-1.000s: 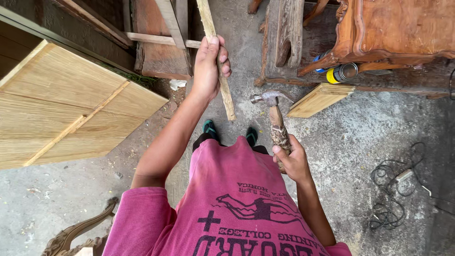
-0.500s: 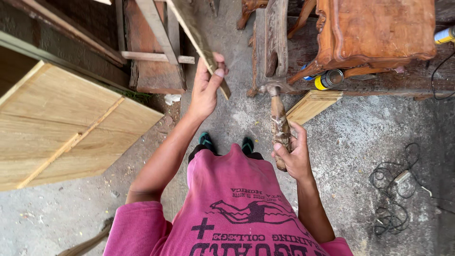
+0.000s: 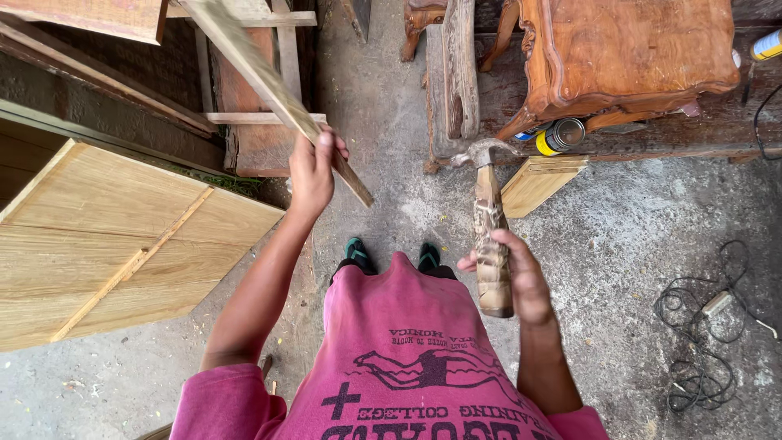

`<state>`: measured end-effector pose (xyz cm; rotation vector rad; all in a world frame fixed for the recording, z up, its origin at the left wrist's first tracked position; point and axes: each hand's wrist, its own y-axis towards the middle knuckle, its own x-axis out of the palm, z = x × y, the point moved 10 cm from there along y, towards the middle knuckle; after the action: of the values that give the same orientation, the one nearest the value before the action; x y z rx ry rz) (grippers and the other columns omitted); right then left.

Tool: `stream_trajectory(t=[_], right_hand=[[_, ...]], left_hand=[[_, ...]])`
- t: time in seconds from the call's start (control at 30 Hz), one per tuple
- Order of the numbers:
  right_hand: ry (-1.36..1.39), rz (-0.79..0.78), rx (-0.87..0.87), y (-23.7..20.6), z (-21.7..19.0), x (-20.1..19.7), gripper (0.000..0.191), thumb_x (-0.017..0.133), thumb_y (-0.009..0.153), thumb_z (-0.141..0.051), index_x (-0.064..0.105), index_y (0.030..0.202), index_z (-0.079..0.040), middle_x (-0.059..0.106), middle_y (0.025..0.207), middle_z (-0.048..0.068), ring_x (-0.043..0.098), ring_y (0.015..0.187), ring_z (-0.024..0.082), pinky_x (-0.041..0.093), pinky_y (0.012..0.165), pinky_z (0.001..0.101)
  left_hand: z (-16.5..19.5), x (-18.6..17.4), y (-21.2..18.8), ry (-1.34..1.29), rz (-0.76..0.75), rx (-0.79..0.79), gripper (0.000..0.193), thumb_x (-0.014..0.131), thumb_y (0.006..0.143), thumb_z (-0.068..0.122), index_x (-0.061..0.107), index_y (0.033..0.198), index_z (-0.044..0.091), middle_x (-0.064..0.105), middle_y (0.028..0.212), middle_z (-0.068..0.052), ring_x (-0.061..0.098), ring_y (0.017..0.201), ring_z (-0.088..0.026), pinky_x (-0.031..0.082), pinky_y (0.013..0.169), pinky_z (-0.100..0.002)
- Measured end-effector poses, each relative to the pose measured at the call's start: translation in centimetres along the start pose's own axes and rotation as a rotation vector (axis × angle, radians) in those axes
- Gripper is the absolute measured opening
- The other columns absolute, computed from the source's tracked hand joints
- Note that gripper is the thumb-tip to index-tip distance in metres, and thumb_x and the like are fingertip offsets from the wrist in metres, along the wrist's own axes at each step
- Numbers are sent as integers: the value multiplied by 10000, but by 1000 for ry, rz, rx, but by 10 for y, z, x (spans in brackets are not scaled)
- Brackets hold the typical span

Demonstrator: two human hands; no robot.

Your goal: The person carries a wooden board and a knife, then picks up a hammer and a thin wooden strip and works on the strip with the hammer. They lay the strip across a wooden panel, align it, and fit additional wooden pieces against the panel on the workshop floor.

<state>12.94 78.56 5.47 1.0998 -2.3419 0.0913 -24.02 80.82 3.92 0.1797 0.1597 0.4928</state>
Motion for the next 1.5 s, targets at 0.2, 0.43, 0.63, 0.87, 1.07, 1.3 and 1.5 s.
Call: stream_trajectory(t=[0.2,0.43,0.63,0.87,1.07,1.3,1.5], right_hand=[[-310,81,291,12,-4,-30,723,739,928,-186,379,1549,-100,674,1311,272,667,1232,338,561,1043,449],[-1350,208,65,20,-45,-68,534,842,870,-319,624,1354,-262,727,1148,134,712,992,246,628,845,384],[-187,524,-297,26,-71,-113,525,768,984,-417,519,1340,-122,614,1079,94,653,956,239,571,855,433],[-118,332,-326,74,-76,-65,501,667,1042,-546,509,1219,-105,579,887,74,632,736,180,572,630,350],[-162,292,-190,100,-69,-39,587,648,1034,-594,488,1266,-79,571,874,103,626,731,198,576,663,357],[-197,231,-149,115,-69,-21,620,665,1011,-603,474,1250,-63,587,902,121,632,716,200,557,655,331],[-268,224,-193,109,-75,-12,623,680,1001,-606,483,1236,-63,596,858,114,627,703,187,546,650,312]], left_hand=[[-31,1,22,-369,258,-156,263,428,1132,340,480,1132,83,527,694,-28,545,537,-139,483,493,-297],[-25,29,24,-781,333,-136,310,448,1125,424,468,1102,115,432,706,-21,455,545,-148,411,492,-312],[-1,61,21,-927,261,-122,334,437,1123,448,429,1043,124,396,704,-13,395,535,-131,372,476,-311],[27,115,19,-860,134,-196,338,413,1125,438,412,1008,121,396,683,-19,358,490,-120,316,416,-293],[56,143,10,-793,8,-139,331,424,1138,418,429,1017,110,405,701,-18,342,491,-106,288,415,-281],[60,158,-2,-865,-64,-195,351,423,1146,424,433,1004,104,404,689,-8,341,506,-97,284,435,-274],[61,157,-2,-826,-22,-193,338,433,1140,418,418,989,116,405,686,-5,338,499,-92,278,425,-275]])
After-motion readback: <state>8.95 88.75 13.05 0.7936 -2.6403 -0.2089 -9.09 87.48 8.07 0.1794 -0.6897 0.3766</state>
